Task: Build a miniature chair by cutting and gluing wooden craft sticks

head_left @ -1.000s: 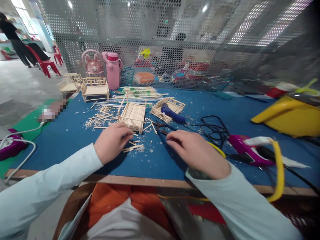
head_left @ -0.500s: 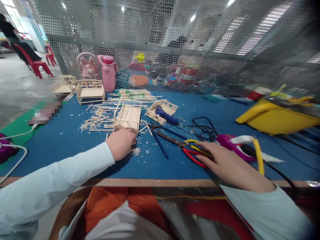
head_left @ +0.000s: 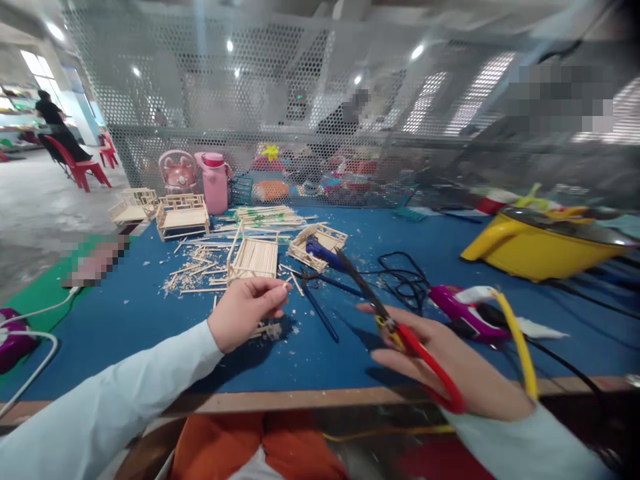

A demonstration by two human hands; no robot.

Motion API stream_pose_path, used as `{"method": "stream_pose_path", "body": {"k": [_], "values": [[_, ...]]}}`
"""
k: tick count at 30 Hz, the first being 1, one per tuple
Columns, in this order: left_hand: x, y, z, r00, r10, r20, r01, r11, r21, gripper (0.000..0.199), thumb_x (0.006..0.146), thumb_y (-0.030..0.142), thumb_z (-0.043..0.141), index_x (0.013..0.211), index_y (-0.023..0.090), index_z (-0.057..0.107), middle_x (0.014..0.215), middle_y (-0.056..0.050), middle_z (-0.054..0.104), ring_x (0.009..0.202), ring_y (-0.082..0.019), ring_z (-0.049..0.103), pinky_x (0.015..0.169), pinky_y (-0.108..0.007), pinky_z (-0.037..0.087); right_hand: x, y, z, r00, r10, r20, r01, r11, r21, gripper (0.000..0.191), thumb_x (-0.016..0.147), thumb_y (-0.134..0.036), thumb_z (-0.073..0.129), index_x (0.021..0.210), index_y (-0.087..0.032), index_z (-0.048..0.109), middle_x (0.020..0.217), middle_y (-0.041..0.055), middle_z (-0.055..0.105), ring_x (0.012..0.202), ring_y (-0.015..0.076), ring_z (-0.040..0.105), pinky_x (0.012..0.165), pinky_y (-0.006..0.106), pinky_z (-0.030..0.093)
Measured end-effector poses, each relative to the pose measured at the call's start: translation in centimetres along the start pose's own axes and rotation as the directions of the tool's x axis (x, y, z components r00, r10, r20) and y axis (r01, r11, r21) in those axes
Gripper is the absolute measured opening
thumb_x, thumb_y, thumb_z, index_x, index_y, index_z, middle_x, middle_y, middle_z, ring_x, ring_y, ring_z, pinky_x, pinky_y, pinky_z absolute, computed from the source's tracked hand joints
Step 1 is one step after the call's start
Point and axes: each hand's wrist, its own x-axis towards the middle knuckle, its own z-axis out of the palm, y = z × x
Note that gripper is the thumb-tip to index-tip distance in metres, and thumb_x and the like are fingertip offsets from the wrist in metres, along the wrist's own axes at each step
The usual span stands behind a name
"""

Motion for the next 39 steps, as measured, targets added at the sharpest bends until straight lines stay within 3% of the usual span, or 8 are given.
{"method": "stream_pose_path", "body": {"k": [3, 5, 10, 14, 20, 27, 35, 39], "values": [[0.7, 1.1, 0.6, 0.997, 0.079, 0.001, -0.079, 0.997, -0.014, 0.049, 0.045, 0.054, 0.083, 0.067, 0.012, 0.07, 0.054, 0.003, 0.059, 0.049, -0.005, 0.051, 0.051, -0.02, 0.046, 2.3, -2.1, 2.6, 0.986, -0.153, -0.07, 0.161, 0.976, 0.146, 0.047, 0.083, -0.034, 0.054, 0.127, -0.016, 0.049, 0.078, 0.0021, 0.061, 0.067, 0.0153, 0.061, 0.067, 0.029, 0.053], [0.9, 1.4, 0.6, 0.992, 0.122, -0.025, -0.122, 0.992, -0.01, 0.049, 0.044, 0.053, 0.083, 0.067, 0.012, 0.071, 0.051, 0.003, 0.06, 0.048, -0.006, 0.052, 0.051, -0.02, 0.047, 3.9, -3.0, 4.3, 0.971, -0.215, -0.102, 0.232, 0.95, 0.209, 0.045, 0.084, -0.031, 0.053, 0.126, -0.018, 0.045, 0.087, 0.0043, 0.063, 0.07, 0.0148, 0.061, 0.068, 0.029, 0.053], [0.2, 0.7, -0.3, 0.979, 0.178, -0.099, -0.18, 0.984, -0.01, 0.037, 0.048, 0.045, 0.084, 0.065, 0.014, 0.072, 0.056, 0.001, 0.066, 0.05, -0.007, 0.055, 0.052, -0.02, 0.049, 5.7, -3.9, 6.3, 0.916, -0.338, -0.216, 0.354, 0.934, 0.041, 0.048, 0.076, -0.051, 0.065, 0.108, -0.018, 0.053, 0.094, 0.0076, 0.062, 0.079, 0.0197, 0.06, 0.071, 0.033, 0.051], [-0.3, 0.4, -0.5, 0.973, 0.213, -0.09, -0.213, 0.977, 0.007, 0.027, 0.054, 0.037, 0.082, 0.067, 0.015, 0.074, 0.059, 0.0, 0.069, 0.049, -0.008, 0.057, 0.05, -0.019, 0.051, 5.7, -4.1, 6.2, 0.856, -0.465, -0.225, 0.452, 0.885, -0.109, 0.05, 0.076, -0.058, 0.063, 0.105, -0.017, 0.056, 0.09, 0.008, 0.061, 0.078, 0.021, 0.059, 0.069, 0.033, 0.05], [-0.5, 0.1, -0.5, 0.962, 0.261, -0.074, -0.259, 0.965, 0.04, 0.016, 0.058, 0.028, 0.077, 0.067, 0.016, 0.074, 0.058, -0.001, 0.07, 0.048, -0.01, 0.059, 0.047, -0.02, 0.052, 5.7, -4.5, 5.8, 0.797, -0.55, -0.248, 0.496, 0.832, -0.249, 0.053, 0.076, -0.058, 0.062, 0.107, -0.016, 0.055, 0.089, 0.009, 0.06, 0.08, 0.0224, 0.059, 0.069, 0.035, 0.05], [-0.7, 0.1, -1.0, 0.949, 0.315, -0.017, -0.305, 0.929, 0.21, 0.01, 0.063, 0.023, 0.071, 0.069, 0.016, 0.073, 0.062, -0.004, 0.072, 0.052, -0.013, 0.062, 0.05, -0.023, 0.053, 5.8, -4.7, 5.6, 0.797, -0.557, -0.231, 0.5, 0.825, -0.264, 0.048, 0.078, -0.057, 0.061, 0.104, -0.016, 0.058, 0.084, 0.008, 0.06, 0.074, 0.0203, 0.058, 0.065, 0.033, 0.05], [-1.1, 0.2, -1.1, 0.857, 0.516, 0.01, -0.485, 0.799, 0.357, 0.012, 0.065, 0.013, 0.063, 0.068, 0.016, 0.074, 0.066, -0.005, 0.074, 0.053, -0.012, 0.062, 0.05, -0.02, 0.05, 5.5, -4.6, 5.4, 0.758, -0.608, -0.234, 0.542, 0.788, -0.292, 0.056, 0.079, -0.062, 0.055, 0.103, -0.012, 0.062, 0.084, 0.0117, 0.066, 0.075, 0.0209, 0.062, 0.068, 0.032, 0.052], [-1.2, 0.3, -1.0, 0.858, 0.513, 0.029, -0.479, 0.777, 0.408, 0.011, 0.069, 0.016, 0.064, 0.068, 0.016, 0.075, 0.067, -0.004, 0.074, 0.058, -0.013, 0.064, 0.054, -0.02, 0.05, 5.2, -4.3, 5.7, 0.781, -0.582, -0.226, 0.548, 0.812, -0.201, 0.049, 0.083, -0.058, 0.054, 0.104, -0.014, 0.062, 0.085, 0.0096, 0.069, 0.074, 0.0183, 0.064, 0.067, 0.028, 0.05]]}}
